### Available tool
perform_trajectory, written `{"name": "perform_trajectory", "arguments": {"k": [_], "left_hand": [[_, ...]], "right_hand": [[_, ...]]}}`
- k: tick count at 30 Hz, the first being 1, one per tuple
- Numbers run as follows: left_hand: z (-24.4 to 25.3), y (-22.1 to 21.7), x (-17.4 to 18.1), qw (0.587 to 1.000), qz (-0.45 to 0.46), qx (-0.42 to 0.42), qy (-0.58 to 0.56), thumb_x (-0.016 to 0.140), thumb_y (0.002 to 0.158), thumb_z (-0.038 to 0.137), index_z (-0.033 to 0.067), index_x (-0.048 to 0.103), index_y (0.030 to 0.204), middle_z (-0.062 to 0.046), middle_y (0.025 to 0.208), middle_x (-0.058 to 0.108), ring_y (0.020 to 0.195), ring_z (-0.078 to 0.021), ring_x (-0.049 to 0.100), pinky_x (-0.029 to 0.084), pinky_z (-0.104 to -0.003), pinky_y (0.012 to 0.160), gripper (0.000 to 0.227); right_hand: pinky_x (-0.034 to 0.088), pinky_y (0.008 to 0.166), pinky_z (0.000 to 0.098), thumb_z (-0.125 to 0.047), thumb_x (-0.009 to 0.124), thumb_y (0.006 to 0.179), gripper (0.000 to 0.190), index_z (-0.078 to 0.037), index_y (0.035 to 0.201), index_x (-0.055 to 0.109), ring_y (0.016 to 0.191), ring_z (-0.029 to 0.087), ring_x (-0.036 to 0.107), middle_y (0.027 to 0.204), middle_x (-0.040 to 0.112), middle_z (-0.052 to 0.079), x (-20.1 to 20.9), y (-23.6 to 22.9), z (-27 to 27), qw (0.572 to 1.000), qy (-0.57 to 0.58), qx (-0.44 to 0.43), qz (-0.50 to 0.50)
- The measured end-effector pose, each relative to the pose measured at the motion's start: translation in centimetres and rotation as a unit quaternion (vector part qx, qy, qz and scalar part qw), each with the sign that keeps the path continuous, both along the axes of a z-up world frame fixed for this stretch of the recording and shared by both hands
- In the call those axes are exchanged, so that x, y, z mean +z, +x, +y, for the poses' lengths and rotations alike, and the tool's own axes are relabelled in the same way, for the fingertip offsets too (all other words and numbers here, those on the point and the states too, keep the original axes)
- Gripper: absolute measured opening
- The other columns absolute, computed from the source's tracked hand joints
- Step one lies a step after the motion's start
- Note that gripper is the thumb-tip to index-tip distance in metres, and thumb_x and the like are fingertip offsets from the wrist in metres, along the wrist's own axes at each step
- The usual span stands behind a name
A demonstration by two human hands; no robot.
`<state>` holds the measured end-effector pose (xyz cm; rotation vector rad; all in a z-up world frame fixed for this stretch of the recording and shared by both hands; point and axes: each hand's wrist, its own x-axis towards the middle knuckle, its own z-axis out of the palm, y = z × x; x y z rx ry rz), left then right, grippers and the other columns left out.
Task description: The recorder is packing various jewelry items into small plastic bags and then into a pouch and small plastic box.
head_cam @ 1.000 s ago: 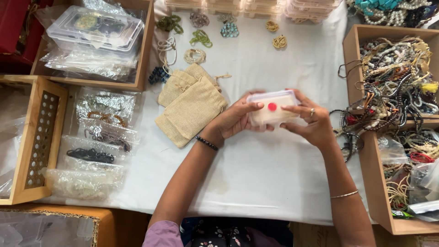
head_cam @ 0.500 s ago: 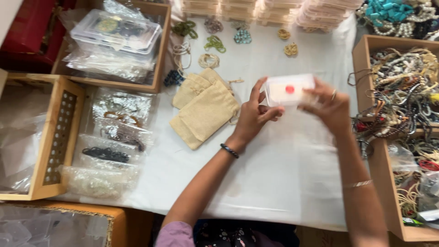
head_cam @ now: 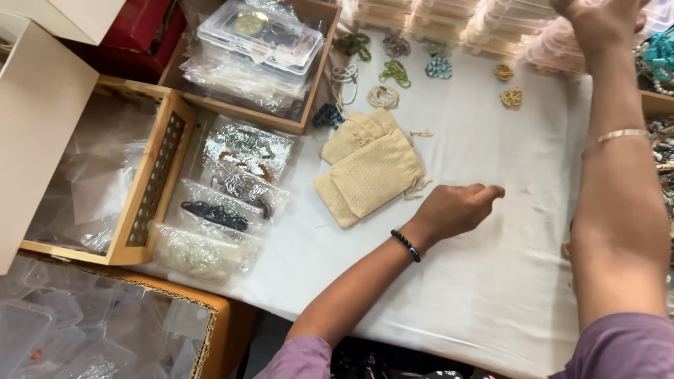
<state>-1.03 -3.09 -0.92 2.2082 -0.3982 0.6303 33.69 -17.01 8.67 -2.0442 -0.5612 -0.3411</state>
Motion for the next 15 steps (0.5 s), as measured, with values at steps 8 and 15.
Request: {"name": "perform_trajectory", "arguments": {"k": [8,15], "left_hand": [[-0.7,-0.3,0.7,0.993,-0.034,-0.089,0.067,0.060,0.091,0.015,0.0131,0.067,0.098,-0.003,0.070,0.064,0.057,-0.0234,0.064,0.047,-0.039,0.046,0.010],[-0.5,-0.9,0.6,0.980,-0.156,-0.114,0.051,0.059,0.092,0.012,0.0120,0.063,0.086,-0.002,0.070,0.061,0.059,-0.0230,0.062,0.047,-0.040,0.052,0.007]], "right_hand": [[0.063,0.076,0.0343,-0.015,0.073,0.095,0.041,-0.009,0.134,0.066,0.102,0.025,0.072,0.124,0.070,0.015,0.2,-24.2,12.4,0.933,-0.165,0.318,0.012],[0.058,0.079,0.0405,-0.025,0.084,0.085,0.029,-0.014,0.112,0.081,0.081,0.029,0.071,0.086,0.075,0.014,-0.9,-25.1,13.1,0.913,-0.333,0.235,-0.011]]}}
